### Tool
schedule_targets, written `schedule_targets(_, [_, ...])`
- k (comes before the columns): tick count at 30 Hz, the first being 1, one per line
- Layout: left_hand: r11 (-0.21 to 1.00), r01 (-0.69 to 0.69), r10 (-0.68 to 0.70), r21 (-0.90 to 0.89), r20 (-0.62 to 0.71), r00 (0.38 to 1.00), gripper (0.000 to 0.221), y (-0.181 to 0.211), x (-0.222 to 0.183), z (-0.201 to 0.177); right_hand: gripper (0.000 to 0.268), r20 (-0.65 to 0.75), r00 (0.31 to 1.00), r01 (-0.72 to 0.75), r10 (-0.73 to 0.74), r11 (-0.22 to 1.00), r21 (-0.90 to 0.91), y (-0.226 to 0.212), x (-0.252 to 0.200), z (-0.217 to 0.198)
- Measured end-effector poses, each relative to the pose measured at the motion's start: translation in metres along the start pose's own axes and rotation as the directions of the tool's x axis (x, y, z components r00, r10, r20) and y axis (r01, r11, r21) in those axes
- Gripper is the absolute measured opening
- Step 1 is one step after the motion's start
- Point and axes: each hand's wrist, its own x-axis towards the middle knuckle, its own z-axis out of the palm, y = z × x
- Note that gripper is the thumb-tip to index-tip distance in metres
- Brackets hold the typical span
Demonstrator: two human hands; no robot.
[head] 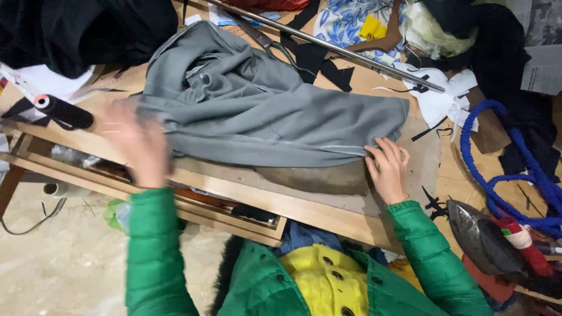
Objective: Ironing a grey garment on a workbench using a steam iron, including repositioning and smoothing the fabric.
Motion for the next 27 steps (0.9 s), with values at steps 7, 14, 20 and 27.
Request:
schedule_targets(7, [0.845,-0.306,0.513,-0.439,0.501,0.696,0.076,0.188,-0.077,0.041,0.019,-0.081,0.996,-0.028,0.040,0.989,0.148,-0.037,0.021,-0.029])
schedule_targets(14, [0.929,-0.093,0.179,-0.358,0.213,0.961,0.033,0.151,-0.076,0.052,0.028,-0.070,0.977,0.206,-0.202,0.807,0.554,-0.136,0.017,-0.075])
schedule_targets(20, [0.785,0.335,-0.382,-0.521,0.019,0.924,0.045,0.038,-0.045,0.021,0.042,0.154,0.985,0.001,-0.073,0.906,0.424,-0.106,0.001,-0.047])
schedule_targets(27, [0.976,-0.010,0.001,-0.219,-0.040,0.999,0.051,0.109,-0.050,-0.003,0.041,0.341,0.938,-0.081,-0.067,0.912,0.402,-0.107,0.027,-0.025])
